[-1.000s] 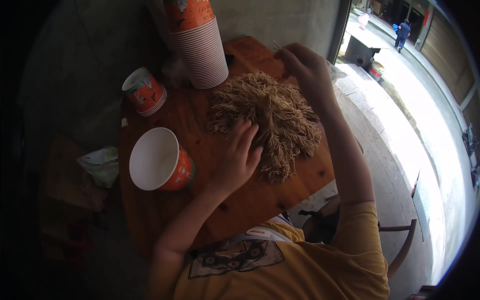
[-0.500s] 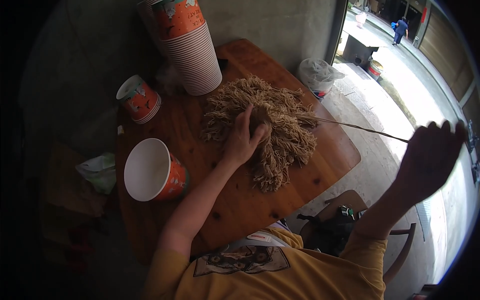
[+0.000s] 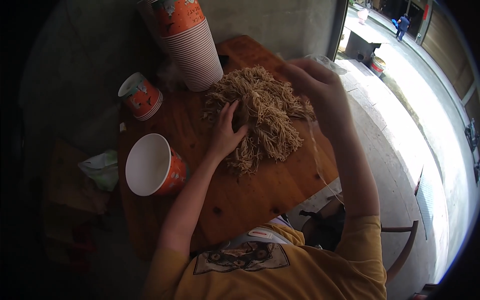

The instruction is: The recorder is threading small dried items onto a thin wire and preparing them near stacks of paper cups.

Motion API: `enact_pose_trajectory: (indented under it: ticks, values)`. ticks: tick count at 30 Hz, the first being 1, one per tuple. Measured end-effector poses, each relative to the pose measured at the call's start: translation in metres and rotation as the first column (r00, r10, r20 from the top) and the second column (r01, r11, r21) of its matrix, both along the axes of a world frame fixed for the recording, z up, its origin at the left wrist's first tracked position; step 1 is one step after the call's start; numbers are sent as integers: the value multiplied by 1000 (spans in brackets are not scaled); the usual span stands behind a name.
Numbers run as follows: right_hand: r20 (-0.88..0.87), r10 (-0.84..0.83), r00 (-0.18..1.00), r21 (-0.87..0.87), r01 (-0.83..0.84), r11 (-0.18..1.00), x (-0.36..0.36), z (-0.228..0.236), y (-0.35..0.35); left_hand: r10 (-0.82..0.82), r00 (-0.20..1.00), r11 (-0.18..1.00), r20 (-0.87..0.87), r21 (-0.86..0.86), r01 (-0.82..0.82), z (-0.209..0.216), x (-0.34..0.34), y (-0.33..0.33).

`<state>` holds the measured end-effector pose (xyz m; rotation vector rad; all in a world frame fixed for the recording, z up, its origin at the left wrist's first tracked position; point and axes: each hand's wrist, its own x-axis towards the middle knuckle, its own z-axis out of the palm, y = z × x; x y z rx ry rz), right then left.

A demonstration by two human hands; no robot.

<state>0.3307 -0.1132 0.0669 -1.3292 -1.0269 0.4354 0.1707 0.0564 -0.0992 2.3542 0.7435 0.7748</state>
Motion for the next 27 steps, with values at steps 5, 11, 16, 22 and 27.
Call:
enact_pose_trajectory:
  ticks: [5, 11, 16, 22, 27]
  values:
    - [93, 182, 979, 2, -183, 983, -3, -2, 77, 12, 967, 995, 256, -102, 15, 7, -23, -20]
    - [104, 197, 975, -198, -174, 965, -8, -39, 116, 81, 852, 867, 517, -458, 195, 40, -32, -21]
    - [-12, 334, 943, -225, -328, 918, -29, -45, 105, 167, 708, 788, 686, -525, 323, 85, -14, -22]
    - [-11, 393, 920, -216, -386, 897, -37, -58, 102, 249, 722, 679, 646, -648, 345, 93, -13, -8]
    - [-124, 421, 899, -162, -436, 885, -42, -60, 103, 340, 668, 659, 662, -674, 333, 96, -23, -5]
